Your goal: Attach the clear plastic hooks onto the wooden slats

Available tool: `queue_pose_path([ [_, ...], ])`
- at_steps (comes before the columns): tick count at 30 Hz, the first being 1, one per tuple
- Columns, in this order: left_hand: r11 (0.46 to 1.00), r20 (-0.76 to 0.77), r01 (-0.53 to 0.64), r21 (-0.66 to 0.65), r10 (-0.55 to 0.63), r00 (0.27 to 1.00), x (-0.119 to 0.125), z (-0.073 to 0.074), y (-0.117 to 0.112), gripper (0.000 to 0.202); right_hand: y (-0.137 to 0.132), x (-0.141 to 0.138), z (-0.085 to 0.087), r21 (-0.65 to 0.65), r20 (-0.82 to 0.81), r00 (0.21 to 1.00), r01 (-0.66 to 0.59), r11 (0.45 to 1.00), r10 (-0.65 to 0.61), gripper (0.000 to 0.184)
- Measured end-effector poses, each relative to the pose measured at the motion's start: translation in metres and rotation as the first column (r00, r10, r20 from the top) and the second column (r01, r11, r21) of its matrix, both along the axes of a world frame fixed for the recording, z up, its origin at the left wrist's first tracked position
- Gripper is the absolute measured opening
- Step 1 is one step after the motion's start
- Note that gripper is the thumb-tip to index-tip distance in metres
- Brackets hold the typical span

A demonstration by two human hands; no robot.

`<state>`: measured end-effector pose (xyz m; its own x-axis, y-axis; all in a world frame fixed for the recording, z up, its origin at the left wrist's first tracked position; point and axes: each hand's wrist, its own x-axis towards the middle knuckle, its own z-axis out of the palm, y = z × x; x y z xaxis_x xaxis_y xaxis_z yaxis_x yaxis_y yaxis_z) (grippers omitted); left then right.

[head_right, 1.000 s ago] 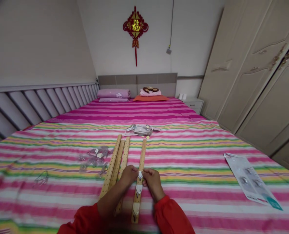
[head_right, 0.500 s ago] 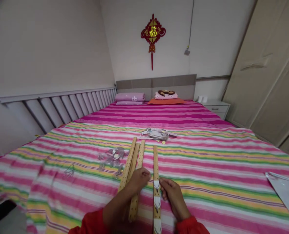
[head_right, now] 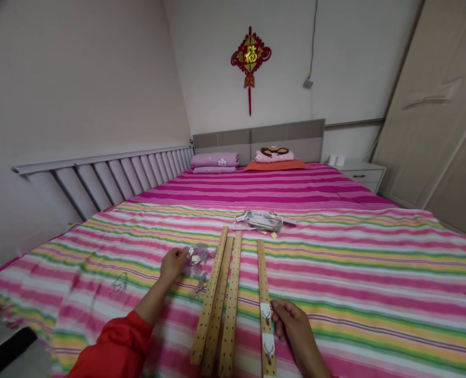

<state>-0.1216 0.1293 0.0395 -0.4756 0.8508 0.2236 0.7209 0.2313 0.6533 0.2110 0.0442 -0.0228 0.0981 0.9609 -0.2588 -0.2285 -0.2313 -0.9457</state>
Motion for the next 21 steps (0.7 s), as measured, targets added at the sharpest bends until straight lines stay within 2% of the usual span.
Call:
queue_pose_path([
  [5,0.994,-0.053,-0.026,-0.104,0.020,0.998,0.008,-0.002,0.014,0.023,0.002,0.001,-0.005,-0.009,-0.015,1.000,-0.012,1.000,0.011,0.035],
  [9,0.992,-0.035,-0.017,-0.128,0.012,0.999,0.012,-0.002,0.013,0.018,0.003,0.002,-0.011,-0.012,-0.017,1.000,-0.025,1.000,0.025,0.036],
  [16,0.999,0.143,0.047,-0.013,-0.045,0.989,0.002,-0.007,0.000,0.018,0.002,0.002,-0.007,-0.010,-0.044,0.999,0.004,1.000,-0.004,0.031],
  [21,0.992,0.380,0.045,0.114,-0.086,0.921,-0.002,-0.006,-0.007,0.017,-0.001,0.000,-0.001,-0.004,-0.027,1.000,0.002,1.000,-0.002,0.030],
])
